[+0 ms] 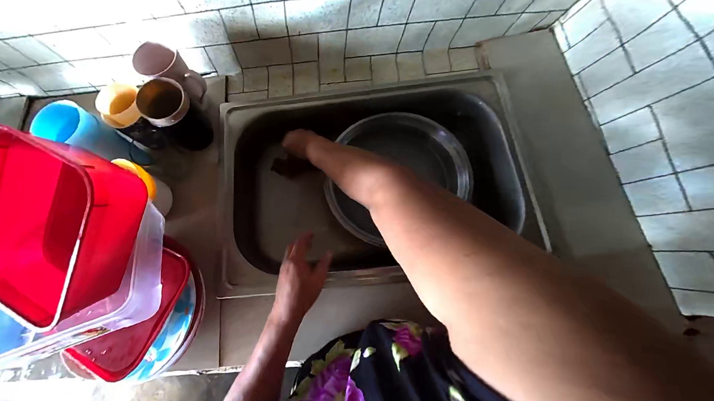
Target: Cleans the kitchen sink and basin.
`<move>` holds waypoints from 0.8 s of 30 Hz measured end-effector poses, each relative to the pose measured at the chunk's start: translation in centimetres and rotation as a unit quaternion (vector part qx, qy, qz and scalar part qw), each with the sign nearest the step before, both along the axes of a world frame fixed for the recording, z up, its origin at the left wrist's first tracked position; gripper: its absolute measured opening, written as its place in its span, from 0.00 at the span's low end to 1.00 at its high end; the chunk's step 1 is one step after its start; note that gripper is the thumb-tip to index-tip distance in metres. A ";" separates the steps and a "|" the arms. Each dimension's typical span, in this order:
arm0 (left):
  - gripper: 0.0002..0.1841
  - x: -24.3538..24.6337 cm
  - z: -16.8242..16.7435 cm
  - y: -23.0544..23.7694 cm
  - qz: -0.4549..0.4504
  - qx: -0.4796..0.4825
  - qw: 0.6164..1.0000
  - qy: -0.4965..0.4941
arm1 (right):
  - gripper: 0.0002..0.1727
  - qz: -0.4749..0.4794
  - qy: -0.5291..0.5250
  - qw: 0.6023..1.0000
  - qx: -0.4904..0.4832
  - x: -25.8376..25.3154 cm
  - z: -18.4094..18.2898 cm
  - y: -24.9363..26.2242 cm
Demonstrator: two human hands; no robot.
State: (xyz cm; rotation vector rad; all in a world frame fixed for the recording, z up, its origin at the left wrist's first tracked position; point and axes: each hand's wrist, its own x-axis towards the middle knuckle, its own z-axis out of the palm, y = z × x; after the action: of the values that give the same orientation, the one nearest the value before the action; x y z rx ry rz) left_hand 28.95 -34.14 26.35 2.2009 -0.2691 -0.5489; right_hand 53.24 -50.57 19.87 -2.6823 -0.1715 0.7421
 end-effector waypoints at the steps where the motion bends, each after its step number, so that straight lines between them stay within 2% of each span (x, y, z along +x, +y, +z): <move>1: 0.38 1.8 -0.1 -2.4 -0.009 0.011 0.997 0.073 | 0.16 0.008 0.008 1.000 -0.004 0.2 0.4 -0.9; 3: 0.49 4.4 -2.3 -6.3 -0.014 0.023 0.991 0.133 | 0.17 0.016 0.028 0.999 -0.038 0.2 1.1 -3.0; 5: 0.53 5.9 -4.8 -8.9 0.004 0.029 0.989 0.146 | 0.17 0.018 0.028 0.998 -0.056 0.0 1.6 -5.1; 7: 0.49 7.0 -5.9 -9.9 0.040 0.034 0.989 0.138 | 0.15 0.047 0.007 0.997 -0.064 0.5 1.5 -6.7; 9: 0.44 7.4 -6.6 -9.6 0.074 0.026 0.987 0.141 | 0.14 0.086 0.012 0.994 -0.069 1.4 0.7 -7.5; 11: 0.42 7.6 -6.4 -8.6 0.093 0.027 0.984 0.150 | 0.13 0.120 -0.019 0.991 -0.057 2.7 -2.1 -7.9; 12: 0.41 7.8 -5.9 -7.9 0.097 0.031 0.983 0.156 | 0.14 0.139 -0.030 0.989 -0.050 2.8 -2.4 -8.3; 15: 0.37 8.0 -4.6 -5.9 0.099 0.033 0.982 0.157 | 0.15 0.176 -0.031 0.983 -0.047 0.9 2.4 -10.2; 17: 0.36 8.1 -4.3 -5.1 0.102 0.018 0.983 0.151 | 0.18 0.133 -0.049 0.990 0.003 -0.1 3.1 -11.5; 19: 0.35 8.2 -4.1 -4.6 0.112 0.014 0.983 0.143 | 0.18 0.129 -0.071 0.989 0.027 -0.8 2.9 -13.1; 22: 0.34 8.4 -3.9 -3.5 0.125 0.030 0.984 0.124 | 0.16 0.182 -0.192 0.963 0.044 -1.9 1.0 -16.8; 24: 0.34 8.6 -4.0 -2.3 0.135 0.037 0.985 0.102 | 0.14 0.234 -0.258 0.937 0.007 -3.2 0.6 -19.7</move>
State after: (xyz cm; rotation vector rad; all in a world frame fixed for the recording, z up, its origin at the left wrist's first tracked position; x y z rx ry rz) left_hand 37.53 -36.48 22.30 2.1845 0.1583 -0.6348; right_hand 50.02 -70.22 20.45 -2.7878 -0.9656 0.1254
